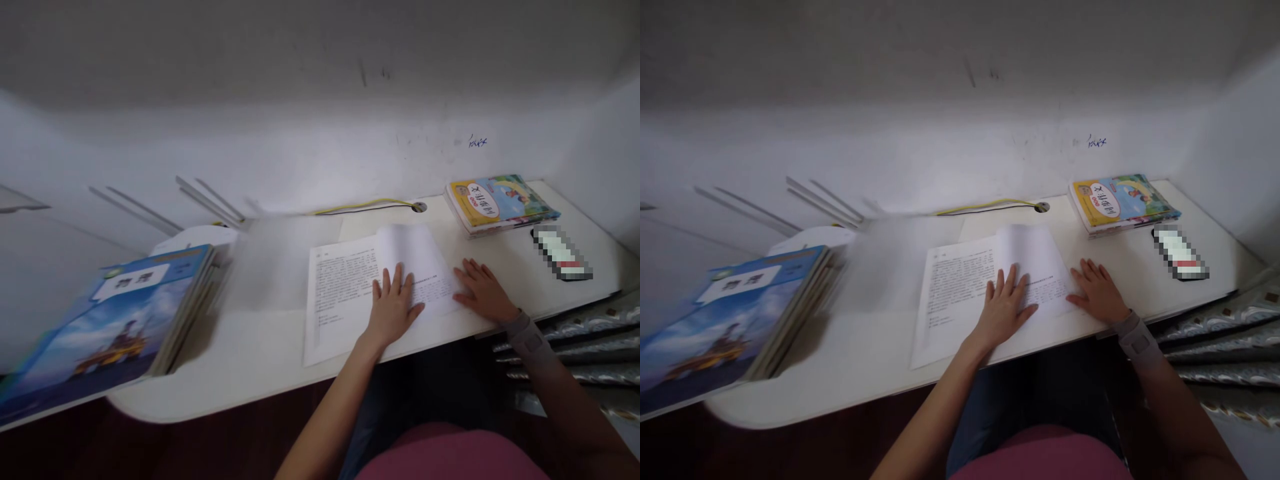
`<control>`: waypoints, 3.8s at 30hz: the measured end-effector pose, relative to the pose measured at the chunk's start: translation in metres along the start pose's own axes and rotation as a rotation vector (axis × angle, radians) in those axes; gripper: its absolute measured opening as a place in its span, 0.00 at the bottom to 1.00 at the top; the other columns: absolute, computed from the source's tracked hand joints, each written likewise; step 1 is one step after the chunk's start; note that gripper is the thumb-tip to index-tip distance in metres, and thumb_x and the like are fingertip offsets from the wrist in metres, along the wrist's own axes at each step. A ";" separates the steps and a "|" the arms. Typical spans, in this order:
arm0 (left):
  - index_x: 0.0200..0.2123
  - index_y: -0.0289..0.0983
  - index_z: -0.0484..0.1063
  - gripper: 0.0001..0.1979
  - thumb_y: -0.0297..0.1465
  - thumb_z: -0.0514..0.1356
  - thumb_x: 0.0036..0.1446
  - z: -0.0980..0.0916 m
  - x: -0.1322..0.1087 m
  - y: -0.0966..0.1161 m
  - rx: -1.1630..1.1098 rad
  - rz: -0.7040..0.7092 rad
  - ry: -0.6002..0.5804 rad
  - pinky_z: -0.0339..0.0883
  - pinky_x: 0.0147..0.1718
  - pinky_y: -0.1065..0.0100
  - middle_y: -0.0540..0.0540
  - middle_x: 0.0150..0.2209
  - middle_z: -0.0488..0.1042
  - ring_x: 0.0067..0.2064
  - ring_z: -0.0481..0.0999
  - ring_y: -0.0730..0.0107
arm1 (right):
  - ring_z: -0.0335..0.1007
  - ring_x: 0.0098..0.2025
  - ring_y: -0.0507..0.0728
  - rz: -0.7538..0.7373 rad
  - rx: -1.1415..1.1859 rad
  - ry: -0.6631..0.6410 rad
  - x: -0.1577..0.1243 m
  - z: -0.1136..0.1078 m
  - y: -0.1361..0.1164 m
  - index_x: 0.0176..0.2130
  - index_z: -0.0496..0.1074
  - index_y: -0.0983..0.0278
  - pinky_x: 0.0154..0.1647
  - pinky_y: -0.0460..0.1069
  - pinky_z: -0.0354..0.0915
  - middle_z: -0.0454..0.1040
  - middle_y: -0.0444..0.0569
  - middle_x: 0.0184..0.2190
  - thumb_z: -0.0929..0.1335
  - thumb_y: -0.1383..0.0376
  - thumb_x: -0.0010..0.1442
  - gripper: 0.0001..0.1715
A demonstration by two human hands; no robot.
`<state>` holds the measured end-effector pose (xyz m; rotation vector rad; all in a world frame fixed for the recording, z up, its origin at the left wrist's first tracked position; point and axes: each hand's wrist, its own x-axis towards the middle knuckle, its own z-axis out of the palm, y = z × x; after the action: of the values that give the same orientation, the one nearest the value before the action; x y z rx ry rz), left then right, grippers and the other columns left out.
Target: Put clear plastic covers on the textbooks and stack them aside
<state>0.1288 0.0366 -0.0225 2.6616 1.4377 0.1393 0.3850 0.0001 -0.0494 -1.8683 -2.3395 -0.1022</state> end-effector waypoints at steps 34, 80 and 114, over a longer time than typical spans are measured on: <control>0.65 0.41 0.47 0.38 0.53 0.48 0.56 -0.015 0.015 -0.003 -0.033 0.097 -0.222 0.37 0.56 0.31 0.43 0.68 0.38 0.65 0.29 0.31 | 0.48 0.64 0.67 -0.010 -0.027 0.001 0.001 0.000 0.000 0.60 0.59 0.68 0.59 0.61 0.49 0.54 0.65 0.63 0.58 0.46 0.61 0.38; 0.63 0.28 0.50 0.33 0.45 0.41 0.62 -0.012 -0.067 -0.114 -0.004 -0.505 0.090 0.47 0.57 0.38 0.30 0.64 0.51 0.65 0.47 0.43 | 0.54 0.62 0.62 -0.206 0.057 0.140 -0.001 -0.023 -0.086 0.59 0.61 0.69 0.63 0.62 0.45 0.62 0.61 0.59 0.58 0.53 0.65 0.31; 0.63 0.27 0.52 0.32 0.41 0.38 0.63 -0.010 -0.075 -0.124 0.000 -0.533 0.046 0.44 0.57 0.39 0.33 0.64 0.52 0.65 0.46 0.44 | 0.42 0.64 0.76 -0.058 0.115 0.001 0.056 -0.018 -0.162 0.60 0.59 0.65 0.57 0.72 0.48 0.49 0.63 0.65 0.59 0.46 0.61 0.37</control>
<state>-0.0158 0.0417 -0.0320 2.1862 2.0915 0.1500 0.2160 0.0152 -0.0166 -1.7480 -2.3453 0.0248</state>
